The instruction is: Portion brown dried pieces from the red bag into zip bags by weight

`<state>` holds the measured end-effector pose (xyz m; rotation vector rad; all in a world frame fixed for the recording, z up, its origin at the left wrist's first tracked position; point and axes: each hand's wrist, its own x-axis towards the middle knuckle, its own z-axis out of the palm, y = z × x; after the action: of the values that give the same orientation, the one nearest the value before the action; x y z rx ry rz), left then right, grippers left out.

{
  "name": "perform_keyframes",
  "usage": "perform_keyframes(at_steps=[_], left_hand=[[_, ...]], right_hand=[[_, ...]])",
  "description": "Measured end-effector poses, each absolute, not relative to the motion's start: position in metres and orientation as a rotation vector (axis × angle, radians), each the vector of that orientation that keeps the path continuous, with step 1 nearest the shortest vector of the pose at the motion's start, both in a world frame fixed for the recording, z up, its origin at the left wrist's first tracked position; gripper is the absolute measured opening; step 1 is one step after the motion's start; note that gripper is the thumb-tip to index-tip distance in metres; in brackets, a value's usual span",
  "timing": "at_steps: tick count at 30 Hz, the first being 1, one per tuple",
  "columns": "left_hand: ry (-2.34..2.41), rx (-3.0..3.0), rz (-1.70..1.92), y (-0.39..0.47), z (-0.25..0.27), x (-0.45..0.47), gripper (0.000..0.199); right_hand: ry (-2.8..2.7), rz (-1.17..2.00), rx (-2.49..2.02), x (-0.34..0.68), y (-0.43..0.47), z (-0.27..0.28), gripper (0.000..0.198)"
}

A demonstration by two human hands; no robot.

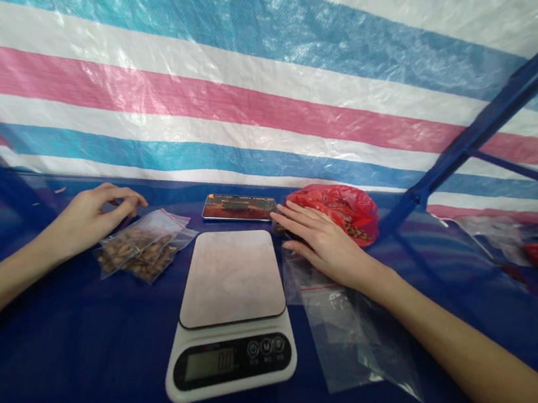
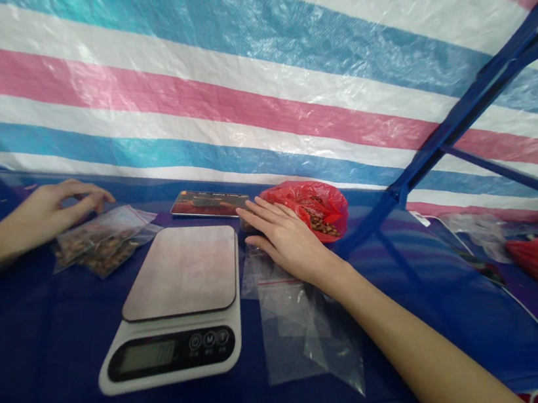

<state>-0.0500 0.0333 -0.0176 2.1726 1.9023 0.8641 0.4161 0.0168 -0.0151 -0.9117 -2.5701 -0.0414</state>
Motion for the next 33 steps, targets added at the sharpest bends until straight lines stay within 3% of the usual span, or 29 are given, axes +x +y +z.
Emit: perform_keyframes(at_steps=[13,22,33], left_hand=[[1.932,2.155,0.848,0.033,-0.014,-0.049,0.047],[1.924,2.133,0.869,0.032,-0.010,-0.045,0.044],[1.917,2.174,0.846,0.033,-0.015,-0.051,0.044]], right_hand=[[-2.504,-0.030,-0.980,0.416,0.017,-0.012,0.056],[-2.284,-0.062,-0.914,0.415,0.012,-0.004,0.032],[-2.334,-0.107,-0.927,0.414,0.013,-0.008,0.031]])
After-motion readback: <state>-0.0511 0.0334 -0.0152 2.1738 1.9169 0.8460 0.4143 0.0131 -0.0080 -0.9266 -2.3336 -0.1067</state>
